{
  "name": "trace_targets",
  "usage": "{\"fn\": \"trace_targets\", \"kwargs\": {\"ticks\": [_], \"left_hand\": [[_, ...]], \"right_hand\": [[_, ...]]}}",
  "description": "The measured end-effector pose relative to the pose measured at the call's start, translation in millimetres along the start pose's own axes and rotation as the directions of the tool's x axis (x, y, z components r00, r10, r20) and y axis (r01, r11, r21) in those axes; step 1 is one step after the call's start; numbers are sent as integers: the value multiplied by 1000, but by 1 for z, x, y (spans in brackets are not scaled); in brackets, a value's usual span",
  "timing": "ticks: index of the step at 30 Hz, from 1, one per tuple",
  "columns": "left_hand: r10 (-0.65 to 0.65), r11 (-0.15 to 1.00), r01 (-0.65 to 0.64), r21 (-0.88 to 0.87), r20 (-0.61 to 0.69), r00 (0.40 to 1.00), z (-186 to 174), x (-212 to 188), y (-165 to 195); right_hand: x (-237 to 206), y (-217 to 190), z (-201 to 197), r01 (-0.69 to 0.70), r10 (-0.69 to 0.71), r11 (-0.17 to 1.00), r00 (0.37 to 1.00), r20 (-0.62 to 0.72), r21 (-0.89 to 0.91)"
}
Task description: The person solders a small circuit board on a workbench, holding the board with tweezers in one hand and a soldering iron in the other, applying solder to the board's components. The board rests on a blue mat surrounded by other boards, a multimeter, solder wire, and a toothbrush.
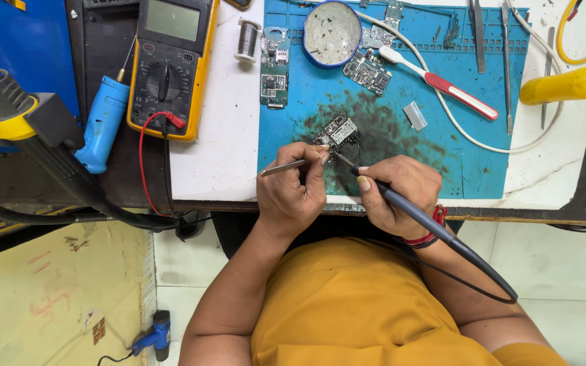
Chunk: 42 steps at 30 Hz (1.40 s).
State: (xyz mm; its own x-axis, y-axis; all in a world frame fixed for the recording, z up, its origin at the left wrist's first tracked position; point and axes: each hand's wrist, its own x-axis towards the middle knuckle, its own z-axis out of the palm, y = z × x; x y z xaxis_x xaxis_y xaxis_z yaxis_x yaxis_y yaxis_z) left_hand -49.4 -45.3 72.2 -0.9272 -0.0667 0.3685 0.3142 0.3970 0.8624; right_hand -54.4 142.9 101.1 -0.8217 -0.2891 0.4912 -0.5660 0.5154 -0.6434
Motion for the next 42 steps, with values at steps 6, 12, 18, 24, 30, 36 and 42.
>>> {"fn": "trace_targets", "kwargs": {"ticks": [6, 12, 18, 24, 30, 36, 42], "left_hand": [[10, 1000, -10, 5, -2, 1000, 0, 0, 0], [7, 1000, -7, -4, -10, 1000, 1, 0, 0], [5, 1000, -5, 1, -7, 1000, 1, -1, -1], [-45, 999, 45, -13, 2, 999, 0, -2, 0], [-73, 992, 71, -104, -18, 997, 0, -3, -1], [-35, 998, 34, -55, -25, 999, 0, -3, 1], [-27, 999, 26, -39, -17, 999, 1, -3, 4]], "right_hand": [[0, 0, 0, -9, 9, 1000, 1000, -5, 0], [0, -1, 0, -13, 13, 1000, 1000, -7, -5], [0, -1, 0, -8, 8, 1000, 1000, -7, -5], [0, -1, -2, -20, 20, 1000, 1000, -22, 16], [5, -5, -2, -22, 22, 999, 1000, -14, -38], [17, -16, 1, -30, 42, 980, 997, 59, -197], [28, -16, -3, 27, 5, 986, 981, 194, -164]]}}
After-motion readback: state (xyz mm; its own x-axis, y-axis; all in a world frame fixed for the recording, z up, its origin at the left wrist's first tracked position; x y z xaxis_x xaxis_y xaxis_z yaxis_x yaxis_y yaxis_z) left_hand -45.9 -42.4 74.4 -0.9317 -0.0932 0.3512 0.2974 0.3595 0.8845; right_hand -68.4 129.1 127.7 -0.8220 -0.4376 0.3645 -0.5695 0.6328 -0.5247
